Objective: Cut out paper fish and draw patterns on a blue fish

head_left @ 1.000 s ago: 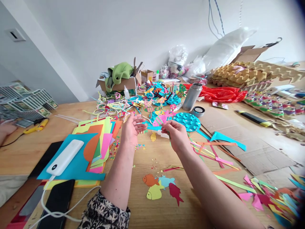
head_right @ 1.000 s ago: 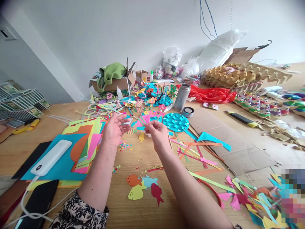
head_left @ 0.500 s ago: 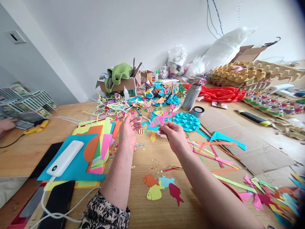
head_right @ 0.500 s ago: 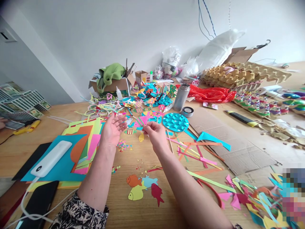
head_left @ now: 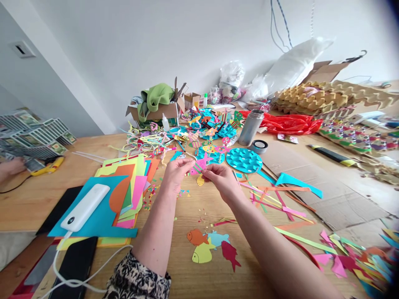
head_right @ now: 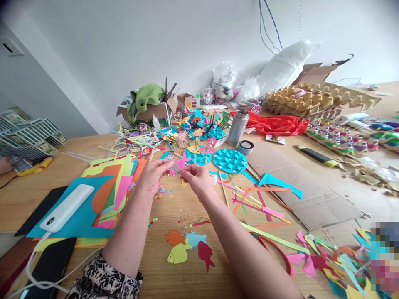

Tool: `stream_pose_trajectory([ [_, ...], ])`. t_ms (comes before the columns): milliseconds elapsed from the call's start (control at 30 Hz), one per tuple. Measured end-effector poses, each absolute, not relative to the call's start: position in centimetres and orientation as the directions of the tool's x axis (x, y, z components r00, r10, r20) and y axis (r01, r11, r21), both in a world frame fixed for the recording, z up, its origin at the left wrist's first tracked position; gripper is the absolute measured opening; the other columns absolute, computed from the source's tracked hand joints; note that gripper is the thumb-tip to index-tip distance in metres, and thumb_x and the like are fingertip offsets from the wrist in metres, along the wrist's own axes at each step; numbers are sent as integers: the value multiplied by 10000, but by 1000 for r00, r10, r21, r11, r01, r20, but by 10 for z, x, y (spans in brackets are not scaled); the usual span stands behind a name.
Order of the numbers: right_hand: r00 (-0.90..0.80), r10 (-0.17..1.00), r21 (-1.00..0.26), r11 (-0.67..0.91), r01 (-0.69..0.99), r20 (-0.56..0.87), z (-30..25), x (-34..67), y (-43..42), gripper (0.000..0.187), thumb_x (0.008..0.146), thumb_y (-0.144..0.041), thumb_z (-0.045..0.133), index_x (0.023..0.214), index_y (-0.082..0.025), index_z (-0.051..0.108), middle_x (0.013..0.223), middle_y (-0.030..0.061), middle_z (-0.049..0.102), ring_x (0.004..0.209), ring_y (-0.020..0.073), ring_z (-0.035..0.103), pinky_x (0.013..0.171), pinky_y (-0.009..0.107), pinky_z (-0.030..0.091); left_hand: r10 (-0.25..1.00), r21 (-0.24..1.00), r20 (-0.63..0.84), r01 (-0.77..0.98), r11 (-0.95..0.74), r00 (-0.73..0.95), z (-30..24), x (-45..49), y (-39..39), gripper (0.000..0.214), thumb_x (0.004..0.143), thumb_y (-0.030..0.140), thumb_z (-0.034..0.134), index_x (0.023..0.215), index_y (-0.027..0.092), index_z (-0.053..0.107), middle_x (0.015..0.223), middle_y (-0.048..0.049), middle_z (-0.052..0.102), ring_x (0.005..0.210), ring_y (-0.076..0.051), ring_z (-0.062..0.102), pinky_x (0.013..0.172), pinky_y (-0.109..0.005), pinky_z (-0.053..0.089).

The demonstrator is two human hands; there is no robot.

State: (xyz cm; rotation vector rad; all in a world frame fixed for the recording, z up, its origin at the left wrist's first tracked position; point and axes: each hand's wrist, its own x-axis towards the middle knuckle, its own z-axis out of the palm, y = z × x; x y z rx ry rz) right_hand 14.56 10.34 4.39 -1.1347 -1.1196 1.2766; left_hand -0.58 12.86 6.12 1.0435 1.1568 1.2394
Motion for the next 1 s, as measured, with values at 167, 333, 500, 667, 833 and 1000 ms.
stream_pose_trajectory([
  [167,-37,999,-997,4,-82,7,39,146,104,207,671,-373,714,619,-193,626,557,-1,622,529,125,526,549,275,394,999,995,-34,-89,32,-15,58,-5,129,251,551,341,833,685,145,752,706,-45,702,612,-117,573,588,-224,415],
  [333,-63,998,-996,-7,-86,-2,39,146,104,183,680,-350,703,622,-192,633,567,3,631,540,126,535,547,273,390,1000,997,-26,-74,26,-7,57,-4,129,223,562,336,812,670,150,752,694,-50,705,609,-134,591,598,-240,446],
  [500,-45,999,-993,-27,-114,-22,42,146,104,198,658,-361,709,620,-183,632,562,3,629,536,123,537,547,270,390,999,997,-41,-71,41,0,58,-4,128,228,585,344,789,700,149,759,623,-31,679,567,-126,574,584,-238,447],
  [667,-15,999,-992,-37,-117,-36,44,145,104,216,632,-380,712,613,-186,620,552,2,626,529,128,540,544,271,395,996,995,-78,-56,80,34,59,-3,127,264,598,390,791,697,147,760,596,-22,663,562,-123,562,592,-239,443],
  [833,-31,999,-995,-32,-99,-29,43,145,104,212,639,-382,704,604,-190,623,544,3,619,525,128,533,546,274,397,997,996,-78,-37,79,23,58,-3,129,239,562,362,804,671,154,757,551,2,629,526,-96,505,562,-219,400],
  [1000,-26,999,-995,-31,-96,-28,44,145,104,216,632,-391,707,623,-187,634,561,8,632,536,133,545,554,277,405,998,997,-68,-42,68,4,58,-4,128,257,567,373,794,680,146,759,523,4,607,506,-94,489,550,-222,389],
])
